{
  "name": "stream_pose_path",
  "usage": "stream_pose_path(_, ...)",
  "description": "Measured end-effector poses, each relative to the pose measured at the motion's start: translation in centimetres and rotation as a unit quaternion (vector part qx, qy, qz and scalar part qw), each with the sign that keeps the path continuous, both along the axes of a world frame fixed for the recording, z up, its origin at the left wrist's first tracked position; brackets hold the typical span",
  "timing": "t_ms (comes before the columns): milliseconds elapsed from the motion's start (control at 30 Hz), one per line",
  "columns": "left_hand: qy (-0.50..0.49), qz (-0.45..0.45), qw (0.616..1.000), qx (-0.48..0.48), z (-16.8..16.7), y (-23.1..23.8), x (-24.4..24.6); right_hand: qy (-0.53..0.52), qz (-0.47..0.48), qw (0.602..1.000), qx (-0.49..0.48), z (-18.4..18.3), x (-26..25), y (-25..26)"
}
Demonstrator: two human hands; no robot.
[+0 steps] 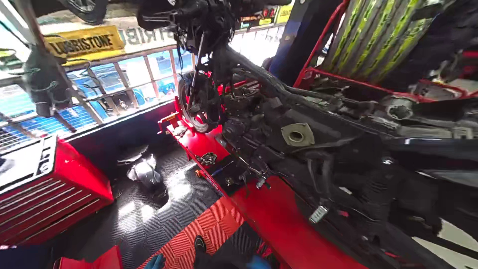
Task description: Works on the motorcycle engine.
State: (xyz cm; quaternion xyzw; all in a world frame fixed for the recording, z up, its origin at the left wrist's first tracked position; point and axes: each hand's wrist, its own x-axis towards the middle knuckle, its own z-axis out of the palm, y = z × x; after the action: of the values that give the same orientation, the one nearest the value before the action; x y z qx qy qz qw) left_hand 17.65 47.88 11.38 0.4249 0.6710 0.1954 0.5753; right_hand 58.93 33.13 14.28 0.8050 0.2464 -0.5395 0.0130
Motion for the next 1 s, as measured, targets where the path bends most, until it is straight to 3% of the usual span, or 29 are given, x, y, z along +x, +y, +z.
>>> stream_pose_path(67,0.013,-0.047,0.999,0.01,1.5,5.7,1.5,-0.018,-0.012,0.996,0.081,-6.5,0.2,5.6)
stream_pose_path(133,0.008,-0.062,0.998,0.019,2.6,10.9,2.7,-0.005,0.012,0.991,0.136,-7.8,1.1,12.8)
stream_pose_path(300,-0.027,-0.095,0.995,0.016,3.8,22.4,6.0,-0.019,-0.007,0.974,0.225,-1.8,1.9,25.4)
stream_pose_path(400,-0.034,-0.161,0.986,0.025,4.5,29.4,9.1,-0.007,-0.083,0.971,0.225,-0.7,2.7,28.1)
stream_pose_path(500,-0.048,-0.248,0.967,0.043,6.2,36.8,13.8,0.01,-0.218,0.954,0.205,-0.8,3.2,29.6)
stream_pose_path(600,-0.059,-0.366,0.926,0.066,8.7,43.2,18.6,0.052,-0.354,0.904,0.233,0.5,2.7,32.0)
stream_pose_path(767,-0.099,-0.556,0.822,0.076,12.3,50.7,25.7,0.121,-0.443,0.783,0.42,8.7,3.3,37.6)
stream_pose_path(867,-0.108,-0.611,0.78,0.085,13.5,53.4,29.0,0.053,-0.474,0.76,0.441,10.7,2.5,40.2)
stream_pose_path(1000,-0.143,-0.627,0.761,0.09,16.2,54.8,33.5,0.052,-0.46,0.713,0.526,15.2,4.5,42.2)
